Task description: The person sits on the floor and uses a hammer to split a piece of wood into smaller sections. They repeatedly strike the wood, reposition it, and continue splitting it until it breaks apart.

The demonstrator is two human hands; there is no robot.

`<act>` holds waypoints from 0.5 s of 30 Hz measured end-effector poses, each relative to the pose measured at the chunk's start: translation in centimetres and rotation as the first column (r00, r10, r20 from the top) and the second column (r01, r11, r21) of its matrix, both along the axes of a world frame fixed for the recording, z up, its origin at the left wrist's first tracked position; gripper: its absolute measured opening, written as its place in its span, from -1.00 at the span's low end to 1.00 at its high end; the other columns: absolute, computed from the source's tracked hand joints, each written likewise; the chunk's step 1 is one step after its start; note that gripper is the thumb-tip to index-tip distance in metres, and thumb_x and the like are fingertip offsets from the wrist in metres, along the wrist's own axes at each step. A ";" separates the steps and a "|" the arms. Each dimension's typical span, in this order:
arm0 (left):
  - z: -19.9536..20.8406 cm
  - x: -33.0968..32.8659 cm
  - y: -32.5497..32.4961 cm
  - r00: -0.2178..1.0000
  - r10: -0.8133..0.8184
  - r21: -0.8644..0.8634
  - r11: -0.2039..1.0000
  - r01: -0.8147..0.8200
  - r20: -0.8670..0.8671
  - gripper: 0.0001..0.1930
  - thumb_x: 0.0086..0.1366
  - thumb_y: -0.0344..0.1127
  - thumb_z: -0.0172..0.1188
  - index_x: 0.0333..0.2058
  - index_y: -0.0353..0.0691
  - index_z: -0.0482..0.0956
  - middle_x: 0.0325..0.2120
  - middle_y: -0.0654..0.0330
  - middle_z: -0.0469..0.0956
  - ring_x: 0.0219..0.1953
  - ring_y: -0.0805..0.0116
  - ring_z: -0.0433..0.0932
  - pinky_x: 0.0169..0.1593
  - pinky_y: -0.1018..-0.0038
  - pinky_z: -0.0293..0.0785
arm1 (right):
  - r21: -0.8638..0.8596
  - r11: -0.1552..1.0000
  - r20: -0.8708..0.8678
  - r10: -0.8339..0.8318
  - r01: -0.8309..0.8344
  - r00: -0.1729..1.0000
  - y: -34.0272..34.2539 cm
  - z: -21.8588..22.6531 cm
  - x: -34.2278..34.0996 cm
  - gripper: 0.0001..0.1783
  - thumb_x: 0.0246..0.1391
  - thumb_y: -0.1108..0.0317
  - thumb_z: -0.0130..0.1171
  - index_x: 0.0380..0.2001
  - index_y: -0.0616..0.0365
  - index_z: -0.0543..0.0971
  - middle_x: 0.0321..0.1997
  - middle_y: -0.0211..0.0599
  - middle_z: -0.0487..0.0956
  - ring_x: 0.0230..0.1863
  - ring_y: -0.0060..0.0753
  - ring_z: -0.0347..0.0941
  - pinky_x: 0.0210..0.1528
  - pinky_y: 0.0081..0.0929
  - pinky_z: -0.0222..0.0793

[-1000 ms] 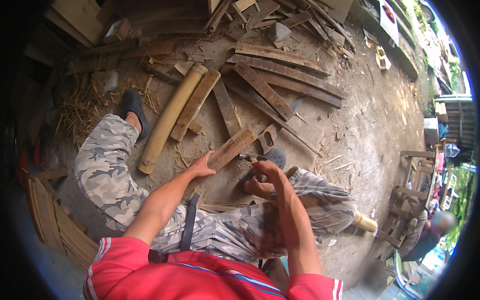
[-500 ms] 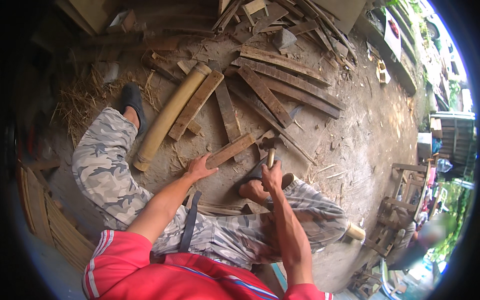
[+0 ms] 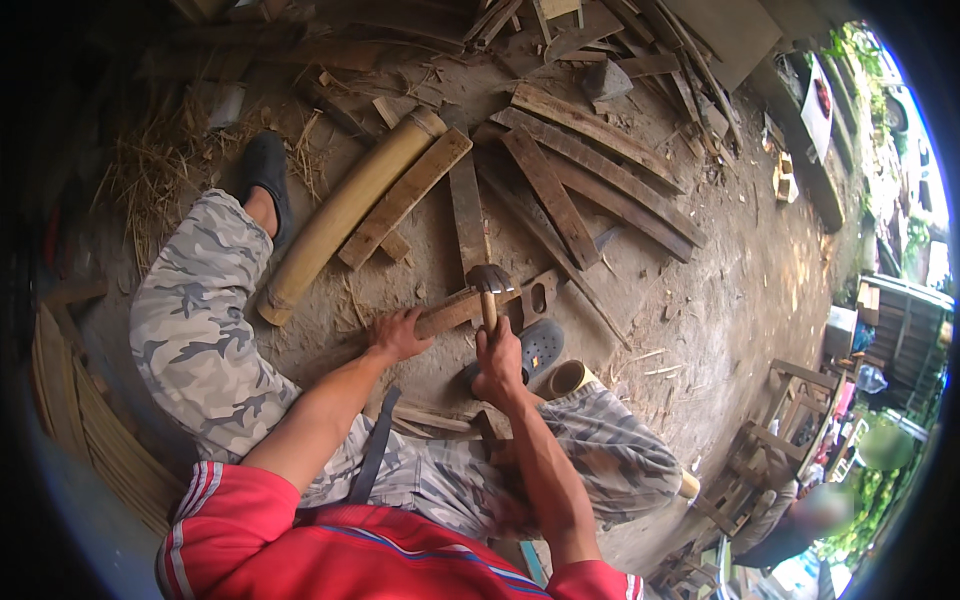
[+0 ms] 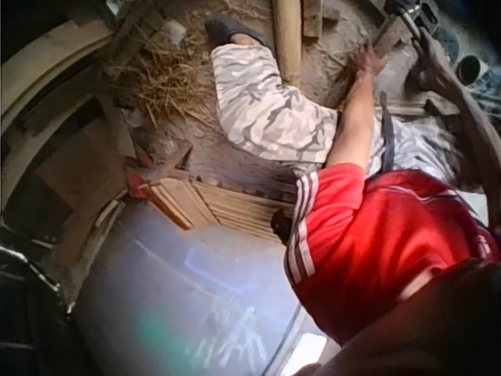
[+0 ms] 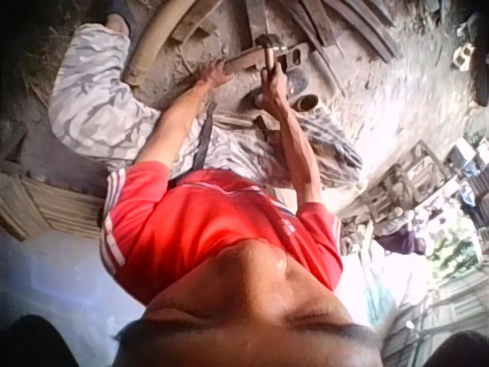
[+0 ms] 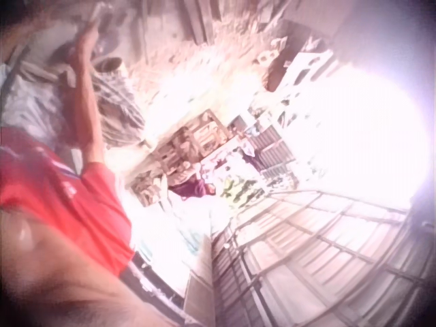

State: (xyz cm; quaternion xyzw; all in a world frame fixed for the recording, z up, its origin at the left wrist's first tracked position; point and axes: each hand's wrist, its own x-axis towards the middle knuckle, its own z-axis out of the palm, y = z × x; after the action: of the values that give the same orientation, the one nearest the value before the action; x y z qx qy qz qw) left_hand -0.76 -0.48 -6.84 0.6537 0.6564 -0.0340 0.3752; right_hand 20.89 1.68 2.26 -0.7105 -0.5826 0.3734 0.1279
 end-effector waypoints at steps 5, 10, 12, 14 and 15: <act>0.5 -0.4 0.1 0.999 0.027 0.009 1.000 -0.027 0.030 -0.23 -0.03 0.11 0.33 0.16 -0.04 0.35 -0.06 0.00 0.54 -0.03 -0.06 0.53 0.04 0.01 0.39 | 0.215 0.977 -0.001 -0.003 0.003 1.000 2.5 2.2 -0.4 -0.70 0.10 0.28 0.14 -0.16 0.18 0.37 -0.49 0.15 0.52 -0.40 0.29 0.49 -0.40 -0.03 0.37; 0.3 -0.1 -0.3 0.999 0.044 0.029 0.999 -0.045 0.024 -0.23 -0.03 0.11 0.33 0.15 -0.05 0.35 -0.06 -0.02 0.54 -0.01 -0.07 0.52 0.05 0.01 0.37 | 0.192 0.975 -0.093 -0.099 0.116 0.991 1.6 3.1 -1.5 -0.71 0.11 0.34 0.14 -0.15 0.20 0.37 -0.51 0.13 0.53 -0.43 0.23 0.52 -0.47 -0.07 0.37; -0.3 -0.1 -0.4 0.998 0.041 0.027 0.999 -0.042 0.037 -0.22 -0.03 0.11 0.33 0.17 -0.04 0.34 -0.05 -0.01 0.53 0.01 -0.06 0.50 0.08 0.01 0.35 | 0.021 0.999 -0.032 -0.041 0.042 0.999 0.0 -0.3 -0.5 -0.71 0.11 0.32 0.12 -0.16 0.19 0.34 -0.49 0.20 0.51 -0.41 0.35 0.47 -0.43 0.01 0.35; 0.2 -0.1 -0.2 0.999 0.028 -0.022 0.999 -0.028 0.019 -0.18 -0.02 0.15 0.32 0.20 -0.04 0.32 -0.01 -0.01 0.49 0.04 -0.04 0.48 0.09 0.01 0.30 | -0.099 0.995 -0.004 -0.009 0.009 1.000 0.0 -1.0 0.0 -0.71 0.12 0.30 0.11 -0.16 0.17 0.33 -0.48 0.24 0.51 -0.38 0.41 0.44 -0.41 0.06 0.33; 0.4 -0.1 -0.1 1.000 0.021 -0.047 0.999 -0.020 0.010 -0.16 -0.02 0.17 0.32 0.22 -0.03 0.30 0.01 -0.01 0.47 0.05 -0.03 0.47 0.10 0.01 0.28 | -0.119 0.992 0.005 -0.038 0.038 0.999 -0.2 -1.1 0.4 -0.71 0.12 0.30 0.11 -0.16 0.17 0.33 -0.47 0.25 0.51 -0.37 0.42 0.43 -0.40 0.07 0.32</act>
State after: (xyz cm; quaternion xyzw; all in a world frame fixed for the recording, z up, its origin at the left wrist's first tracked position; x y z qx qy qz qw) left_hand -0.88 -0.62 -6.39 0.6381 0.6599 -0.0421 0.3944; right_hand 21.25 1.48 1.11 -0.7284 -0.5457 0.4041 0.0914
